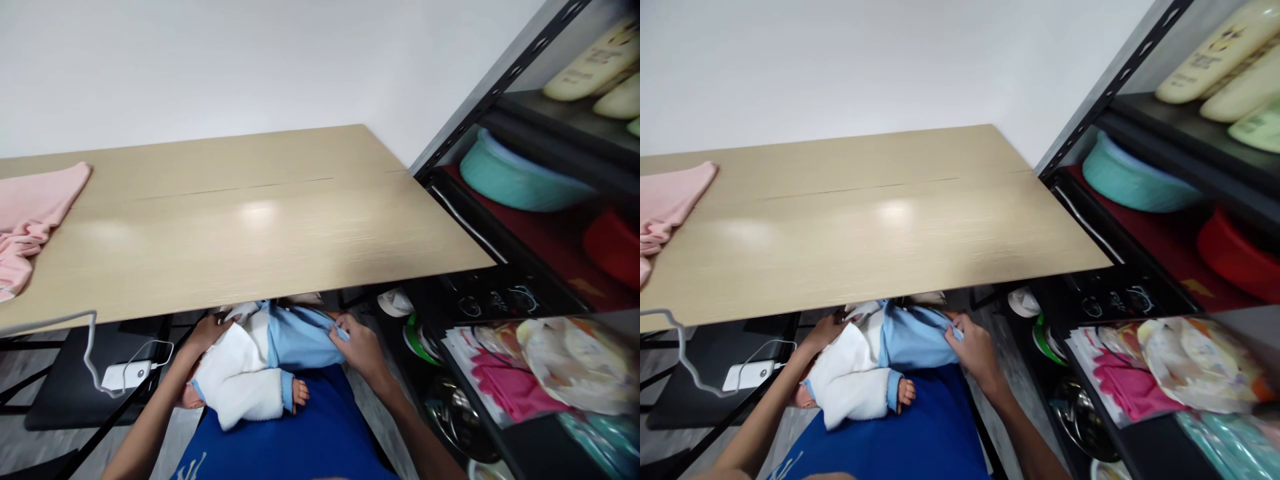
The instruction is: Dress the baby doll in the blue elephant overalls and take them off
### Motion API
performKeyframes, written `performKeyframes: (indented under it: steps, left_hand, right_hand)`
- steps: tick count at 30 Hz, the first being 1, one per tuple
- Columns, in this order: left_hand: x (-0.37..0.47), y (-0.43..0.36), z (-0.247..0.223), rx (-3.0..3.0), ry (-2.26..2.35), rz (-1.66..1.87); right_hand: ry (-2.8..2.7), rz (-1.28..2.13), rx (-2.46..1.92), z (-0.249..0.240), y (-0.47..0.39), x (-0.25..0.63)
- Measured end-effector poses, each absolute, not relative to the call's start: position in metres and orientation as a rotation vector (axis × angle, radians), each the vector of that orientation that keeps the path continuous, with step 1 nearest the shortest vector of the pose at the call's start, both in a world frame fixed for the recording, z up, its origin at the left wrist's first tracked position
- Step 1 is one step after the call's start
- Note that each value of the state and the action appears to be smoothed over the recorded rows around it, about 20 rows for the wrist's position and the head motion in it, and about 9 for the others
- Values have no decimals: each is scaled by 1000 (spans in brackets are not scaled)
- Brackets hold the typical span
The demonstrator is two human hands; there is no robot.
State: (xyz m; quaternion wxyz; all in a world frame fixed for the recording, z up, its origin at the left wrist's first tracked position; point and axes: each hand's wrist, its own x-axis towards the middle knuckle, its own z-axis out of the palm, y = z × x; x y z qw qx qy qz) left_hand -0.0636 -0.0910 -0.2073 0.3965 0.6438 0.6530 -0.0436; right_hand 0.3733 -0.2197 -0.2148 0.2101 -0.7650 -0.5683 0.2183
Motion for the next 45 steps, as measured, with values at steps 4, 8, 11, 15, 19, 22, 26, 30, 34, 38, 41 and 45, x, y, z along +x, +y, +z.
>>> performKeyframes:
  steps: [4,8,11,15,19,22,26,30,34,38,41,45]
  left_hand:
    - [-62,-89,-209,1617,1641,-121]
    - [-59,-88,-204,1604,1633,-124]
    - [-58,-88,-200,1601,1627,-106]
    - [-57,-87,-200,1617,1616,-128]
    - [-57,-83,-204,1637,1625,-175]
    - [-58,-82,-207,1659,1620,-178]
    - [-56,-82,-207,1684,1586,-155]
    - [-52,-83,-198,1666,1593,-173]
    - [-71,-86,-189,1501,1541,-82]
    - [-114,-97,-188,1214,1456,-46]
    - [-138,-113,-186,936,1419,-59]
    - [-144,-135,-167,711,1398,65]
  right_hand:
    - [-1440,500,-2228,-207,-231,406]
    - [-1214,262,-2370,-199,-247,454]
    - [-1004,37,-2487,-197,-263,495]
    - [-811,-140,-2514,-194,-282,541]
    - [-604,-514,-2471,-181,-298,578]
    - [-593,-649,-2397,-166,-306,595]
    - [-909,-417,-2411,-158,-282,566]
    - [-1663,102,-2271,-174,-218,460]
    - [-2267,490,-1739,-200,-153,344]
    - [-2382,698,-1584,-212,-127,298]
    - [-2413,826,-1376,-206,-134,301]
    - [-2415,979,-1117,-187,-150,304]
